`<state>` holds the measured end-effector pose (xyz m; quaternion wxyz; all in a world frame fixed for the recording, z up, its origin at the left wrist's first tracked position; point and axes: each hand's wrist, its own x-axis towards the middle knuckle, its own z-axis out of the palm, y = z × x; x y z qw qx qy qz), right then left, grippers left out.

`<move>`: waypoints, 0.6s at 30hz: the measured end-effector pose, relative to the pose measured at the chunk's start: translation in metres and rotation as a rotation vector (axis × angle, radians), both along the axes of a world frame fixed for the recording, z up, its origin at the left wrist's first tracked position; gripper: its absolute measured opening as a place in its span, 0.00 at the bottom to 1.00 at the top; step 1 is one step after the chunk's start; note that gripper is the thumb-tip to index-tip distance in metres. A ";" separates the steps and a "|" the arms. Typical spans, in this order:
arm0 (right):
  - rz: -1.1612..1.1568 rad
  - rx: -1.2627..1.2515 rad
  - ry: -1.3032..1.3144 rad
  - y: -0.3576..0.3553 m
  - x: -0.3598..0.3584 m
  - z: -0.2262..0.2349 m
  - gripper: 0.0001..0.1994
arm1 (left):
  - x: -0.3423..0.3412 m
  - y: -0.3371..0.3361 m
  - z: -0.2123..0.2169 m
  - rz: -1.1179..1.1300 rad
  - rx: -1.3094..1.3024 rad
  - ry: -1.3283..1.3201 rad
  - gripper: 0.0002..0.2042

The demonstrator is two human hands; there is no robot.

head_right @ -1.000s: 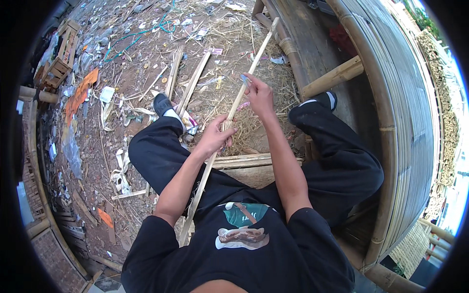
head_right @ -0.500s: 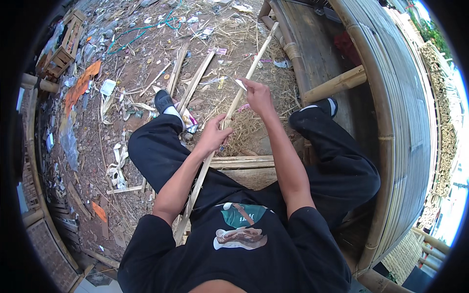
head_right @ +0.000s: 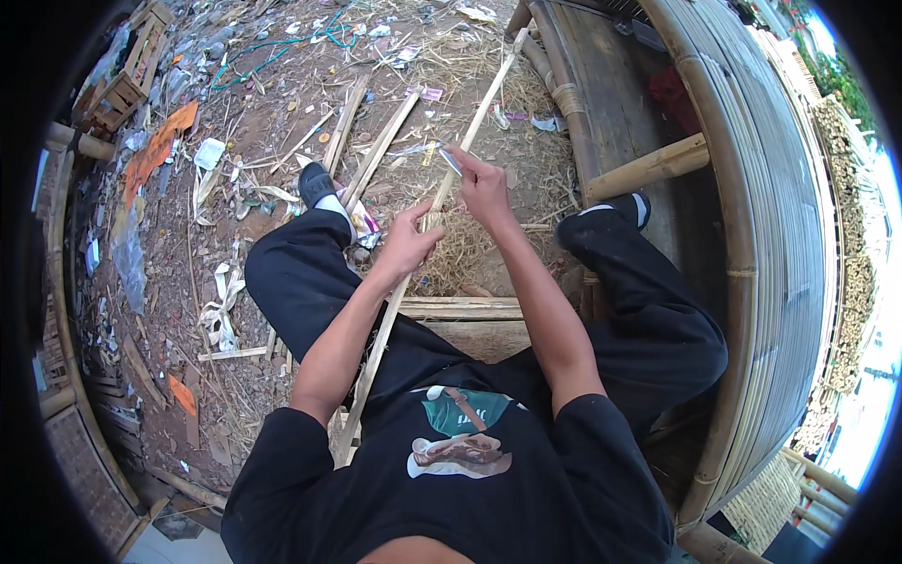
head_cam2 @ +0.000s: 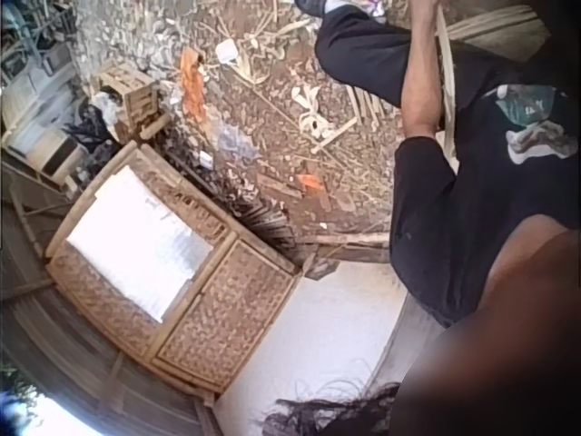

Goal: The person scrapes a strip of bamboo using a small blade, pulling the tool along the length of the wood to remove outer fibers while holding the strip in their lap.

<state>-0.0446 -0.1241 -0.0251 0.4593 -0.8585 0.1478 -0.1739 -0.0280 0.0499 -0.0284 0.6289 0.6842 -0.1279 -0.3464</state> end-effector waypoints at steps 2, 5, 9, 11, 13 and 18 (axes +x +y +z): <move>-0.074 -0.066 0.039 -0.007 0.006 0.007 0.20 | -0.002 0.000 0.006 -0.121 0.010 -0.013 0.28; -0.052 -0.120 0.100 -0.001 0.008 0.019 0.20 | -0.003 -0.002 -0.002 -0.050 0.051 -0.082 0.27; -0.037 -0.105 0.012 -0.003 -0.001 0.002 0.20 | -0.002 -0.003 0.008 -0.094 0.058 -0.059 0.26; -0.023 -0.117 -0.044 0.000 -0.003 0.003 0.20 | -0.005 -0.001 0.005 -0.114 0.062 -0.054 0.26; -0.019 -0.092 -0.003 0.005 -0.007 0.005 0.20 | -0.008 0.000 0.006 -0.056 0.048 -0.165 0.26; 0.005 -0.016 0.187 0.020 -0.016 0.011 0.20 | 0.000 0.002 0.012 -0.092 0.074 0.010 0.27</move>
